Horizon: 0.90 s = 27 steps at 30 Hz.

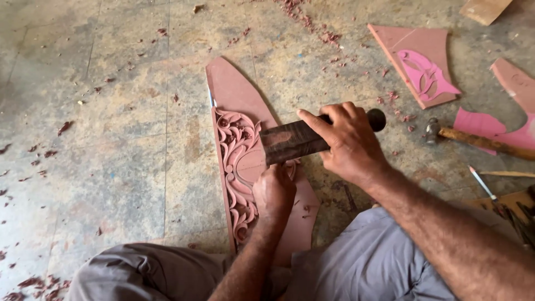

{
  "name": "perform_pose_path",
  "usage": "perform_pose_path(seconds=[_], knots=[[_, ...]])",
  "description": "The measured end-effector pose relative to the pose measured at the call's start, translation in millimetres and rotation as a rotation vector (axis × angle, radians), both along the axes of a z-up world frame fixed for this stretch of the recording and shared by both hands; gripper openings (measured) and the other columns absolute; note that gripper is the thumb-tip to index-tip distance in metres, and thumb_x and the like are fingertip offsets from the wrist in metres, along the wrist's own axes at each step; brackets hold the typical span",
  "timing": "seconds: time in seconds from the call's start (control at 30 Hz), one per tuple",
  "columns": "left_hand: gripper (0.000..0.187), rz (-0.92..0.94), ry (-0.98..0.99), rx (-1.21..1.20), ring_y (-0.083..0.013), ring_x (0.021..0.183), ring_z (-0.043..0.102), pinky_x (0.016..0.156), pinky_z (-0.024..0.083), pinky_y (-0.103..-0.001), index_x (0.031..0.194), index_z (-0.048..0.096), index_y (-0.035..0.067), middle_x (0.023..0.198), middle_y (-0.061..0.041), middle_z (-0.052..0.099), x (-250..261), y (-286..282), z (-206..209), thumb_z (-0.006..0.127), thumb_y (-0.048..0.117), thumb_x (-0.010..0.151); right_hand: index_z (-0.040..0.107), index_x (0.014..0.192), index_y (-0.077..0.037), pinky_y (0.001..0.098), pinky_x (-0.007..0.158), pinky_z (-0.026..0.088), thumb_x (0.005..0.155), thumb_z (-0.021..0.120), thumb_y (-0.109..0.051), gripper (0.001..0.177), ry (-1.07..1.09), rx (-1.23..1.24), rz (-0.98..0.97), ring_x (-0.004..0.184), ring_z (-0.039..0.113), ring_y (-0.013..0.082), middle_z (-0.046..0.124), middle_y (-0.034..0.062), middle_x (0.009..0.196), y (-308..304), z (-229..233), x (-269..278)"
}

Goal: The person carves a decorative pattern into a wooden board by striking a chisel with a mallet. After setting the board aside, they select a different chisel from a collection of tools and continue carving.

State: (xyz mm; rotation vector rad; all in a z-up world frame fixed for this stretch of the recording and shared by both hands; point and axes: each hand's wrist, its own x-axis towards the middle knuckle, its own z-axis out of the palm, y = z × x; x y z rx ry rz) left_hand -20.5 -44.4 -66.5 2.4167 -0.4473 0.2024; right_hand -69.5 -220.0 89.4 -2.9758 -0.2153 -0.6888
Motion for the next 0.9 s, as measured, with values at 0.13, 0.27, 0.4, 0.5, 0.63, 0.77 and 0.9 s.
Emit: perform_pose_path(seconds=[0.13,0.27,0.4,0.5,0.63,0.77,0.9], knots=[[0.032,0.07,0.064,-0.101,-0.0258,0.05,0.069,0.045,0.055,-0.041,0.121,0.067,-0.001,0.065,-0.016,0.071,-9.8,1.8,30.4,0.065,0.017,0.094,0.053,0.151,-0.019,0.0459,0.103,0.049,0.07,0.09,-0.008,0.089,-0.059,0.291,0.068,0.116,0.055,0.0307,0.061,0.0131,0.121,5.0,1.8,-2.1],[0.016,0.046,0.035,-0.075,-0.0247,0.055,0.069,0.05,0.057,-0.039,0.101,0.07,0.006,0.07,-0.012,0.071,-5.9,-1.1,13.5,0.062,0.019,0.1,0.049,0.15,-0.02,0.0455,0.101,0.049,0.074,0.09,-0.01,0.086,-0.054,0.185,0.057,0.115,0.055,0.0286,0.059,0.0137,0.123,1.6,7.3,0.4],[0.036,0.033,-0.096,-0.164,-0.0244,0.051,0.068,0.044,0.055,-0.039,0.108,0.07,-0.001,0.07,-0.014,0.072,-10.3,-2.2,52.6,0.074,0.03,0.088,0.051,0.149,-0.019,0.0436,0.103,0.05,0.064,0.092,-0.012,0.094,-0.009,0.297,0.007,0.116,0.055,0.0306,0.06,0.0143,0.12,-1.2,-3.9,5.6],[0.024,0.031,0.165,0.055,-0.0208,0.048,0.065,0.043,0.053,-0.038,0.106,0.069,0.004,0.071,-0.008,0.07,-4.0,-5.1,34.5,0.065,0.028,0.104,0.053,0.151,-0.019,0.0447,0.104,0.051,0.069,0.091,-0.01,0.09,-0.088,0.304,0.01,0.117,0.057,0.0288,0.065,0.0118,0.123,-1.8,-2.2,5.6],[0.025,0.004,0.076,-0.012,-0.0209,0.055,0.066,0.05,0.054,-0.038,0.093,0.071,0.006,0.071,-0.009,0.069,8.8,-9.6,40.9,0.074,0.03,0.091,0.058,0.142,-0.02,0.0466,0.092,0.053,0.055,0.095,-0.01,0.095,0.066,0.004,-0.062,0.107,0.059,0.0293,0.066,0.0168,0.119,-3.0,2.7,4.6],[0.03,-0.045,0.133,-0.122,-0.0251,0.065,0.07,0.058,0.058,-0.04,0.115,0.066,0.006,0.08,-0.01,0.073,26.4,9.4,45.6,0.071,0.027,0.094,0.059,0.136,-0.011,0.0413,0.086,0.057,0.068,0.089,-0.011,0.074,0.195,0.391,-0.155,0.094,0.067,0.0229,0.07,0.0092,0.106,-3.3,6.1,8.1],[0.015,0.019,0.311,-0.33,-0.0201,0.077,0.076,0.071,0.062,-0.038,0.101,0.071,0.008,0.092,-0.008,0.08,60.4,49.1,103.8,0.066,0.021,0.097,0.062,0.127,-0.014,0.0418,0.075,0.062,0.076,0.084,-0.018,0.055,0.537,0.684,-0.551,0.079,0.072,0.0217,0.072,0.0051,0.097,-14.0,3.9,14.7]])
